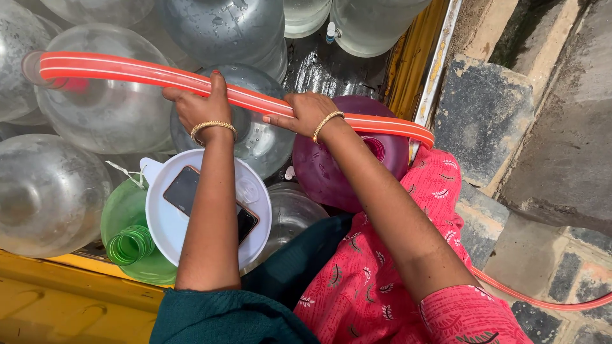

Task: Filling large water jugs using a hose in the back of a vehicle.

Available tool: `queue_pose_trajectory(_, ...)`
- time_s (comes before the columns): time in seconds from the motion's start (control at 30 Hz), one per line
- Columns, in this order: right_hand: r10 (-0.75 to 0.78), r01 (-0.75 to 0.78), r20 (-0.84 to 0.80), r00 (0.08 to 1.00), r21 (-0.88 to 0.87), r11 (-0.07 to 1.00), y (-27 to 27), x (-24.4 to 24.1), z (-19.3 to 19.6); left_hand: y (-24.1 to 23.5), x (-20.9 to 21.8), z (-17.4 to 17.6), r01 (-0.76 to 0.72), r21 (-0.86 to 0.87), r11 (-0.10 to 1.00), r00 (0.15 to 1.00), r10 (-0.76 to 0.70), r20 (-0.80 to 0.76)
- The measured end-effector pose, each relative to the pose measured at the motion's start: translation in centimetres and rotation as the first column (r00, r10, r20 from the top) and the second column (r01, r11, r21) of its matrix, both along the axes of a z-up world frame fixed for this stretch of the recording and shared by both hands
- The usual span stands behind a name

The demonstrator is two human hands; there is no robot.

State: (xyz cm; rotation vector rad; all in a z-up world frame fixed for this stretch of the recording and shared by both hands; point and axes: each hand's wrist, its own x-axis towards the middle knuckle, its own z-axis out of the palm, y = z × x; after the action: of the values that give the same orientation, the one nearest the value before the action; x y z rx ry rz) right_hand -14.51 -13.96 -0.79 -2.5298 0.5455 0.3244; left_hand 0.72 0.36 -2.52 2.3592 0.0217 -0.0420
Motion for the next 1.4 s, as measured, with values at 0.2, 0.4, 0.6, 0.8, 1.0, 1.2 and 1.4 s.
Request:
queue_pose_trajectory(0.2,0.007,-0.007,0.011,1.000,-0.018,1.000,0.0,0.1,0.0,0.2,0.0,-0.2,0.010,-0.023,1.000,1.000,-0.010,0.022)
queue_pose_trajectory(0.4,0.007,-0.007,0.019,1.000,-0.021,1.000,0.0,0.2,-0.1,0.1,0.0,0.0,0.019,-0.028,0.999,0.999,-0.018,0.027)
queue_pose_trajectory(0.6,-0.002,0.002,-0.001,1.000,-0.022,1.000,0.0,0.2,-0.3,0.1,-0.1,0.2,0.021,-0.019,1.000,1.000,-0.020,0.010)
queue_pose_trajectory(0.8,-0.005,0.005,-0.015,1.000,-0.019,1.000,0.0,0.3,-0.3,0.2,0.0,0.0,0.025,-0.022,0.999,0.999,-0.025,0.022)
queue_pose_trajectory(1.0,-0.012,0.012,-0.017,1.000,-0.006,1.000,0.0,0.3,-0.2,0.2,0.0,0.2,0.023,-0.026,0.999,0.999,-0.022,0.033)
queue_pose_trajectory(1.2,-0.001,0.001,0.003,1.000,-0.022,1.000,-0.1,0.2,-0.5,0.2,0.0,0.0,0.022,-0.028,0.999,0.999,-0.021,0.027)
queue_pose_trajectory(1.4,0.004,-0.004,0.008,1.000,-0.007,1.000,0.0,0.2,0.5,0.2,0.1,-0.4,0.025,-0.014,1.000,0.999,-0.025,0.041)
